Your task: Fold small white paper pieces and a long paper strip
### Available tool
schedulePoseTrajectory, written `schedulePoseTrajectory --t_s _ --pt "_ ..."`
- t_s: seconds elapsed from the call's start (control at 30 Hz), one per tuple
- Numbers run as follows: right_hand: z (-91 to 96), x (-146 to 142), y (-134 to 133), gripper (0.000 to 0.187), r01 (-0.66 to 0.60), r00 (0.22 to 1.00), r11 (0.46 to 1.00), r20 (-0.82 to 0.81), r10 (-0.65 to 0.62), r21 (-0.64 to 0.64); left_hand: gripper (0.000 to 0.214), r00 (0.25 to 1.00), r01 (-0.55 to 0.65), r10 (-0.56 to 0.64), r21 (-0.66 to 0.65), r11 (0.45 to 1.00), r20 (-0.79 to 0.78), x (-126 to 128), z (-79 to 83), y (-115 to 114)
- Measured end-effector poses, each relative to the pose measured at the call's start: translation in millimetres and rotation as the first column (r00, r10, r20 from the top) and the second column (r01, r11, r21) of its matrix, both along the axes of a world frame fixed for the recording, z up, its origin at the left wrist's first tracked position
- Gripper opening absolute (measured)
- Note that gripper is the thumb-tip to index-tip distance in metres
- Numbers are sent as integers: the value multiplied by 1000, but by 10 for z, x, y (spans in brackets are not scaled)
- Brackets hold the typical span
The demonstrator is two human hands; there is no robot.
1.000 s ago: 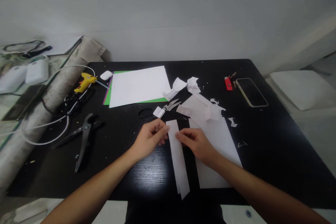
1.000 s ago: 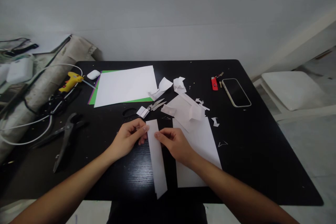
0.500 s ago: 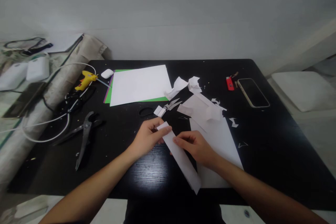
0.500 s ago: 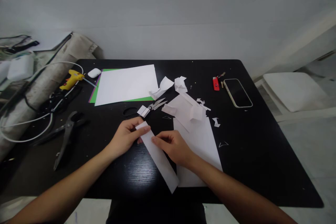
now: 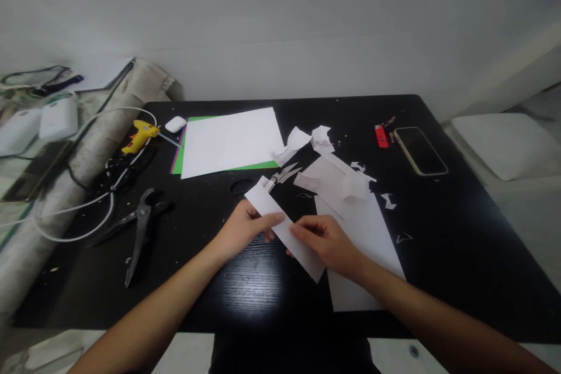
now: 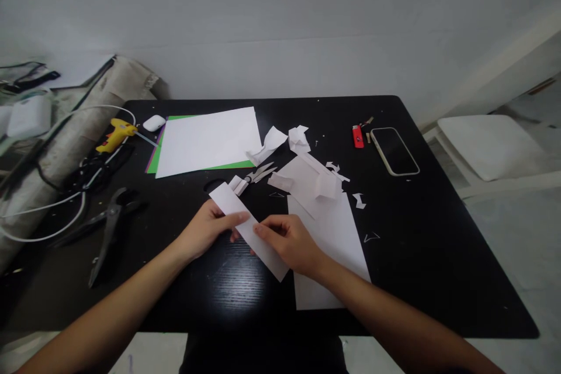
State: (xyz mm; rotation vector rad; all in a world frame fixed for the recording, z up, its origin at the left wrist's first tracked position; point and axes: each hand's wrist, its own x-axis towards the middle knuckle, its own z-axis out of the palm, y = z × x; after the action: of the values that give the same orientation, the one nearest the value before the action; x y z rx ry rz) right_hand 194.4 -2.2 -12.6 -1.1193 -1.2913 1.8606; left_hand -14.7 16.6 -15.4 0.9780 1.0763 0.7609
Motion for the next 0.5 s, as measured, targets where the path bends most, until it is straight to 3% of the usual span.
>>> schedulePoseTrajectory --t_s 0.1,0.27,0.37,0.5 --pt "6 1 -1 33 -1 1000 999 -16 0 -35 26 998 25 -25 -7 1000 -59 26 15 -21" --pt "20 -2 -4 39 -10 1000 992 -18 8 -124 26 985 -151 159 97 984 -75 -60 12 12" --pt "8 -5 -4 40 12 1000 989 -24 -15 -146 39 970 -224 236 163 961 -63 -109 -25 35" --pt "-6 -7 0 40 24 999 991 -29 -28 -132 34 986 -164 167 115 980 -16 -79 -46 20"
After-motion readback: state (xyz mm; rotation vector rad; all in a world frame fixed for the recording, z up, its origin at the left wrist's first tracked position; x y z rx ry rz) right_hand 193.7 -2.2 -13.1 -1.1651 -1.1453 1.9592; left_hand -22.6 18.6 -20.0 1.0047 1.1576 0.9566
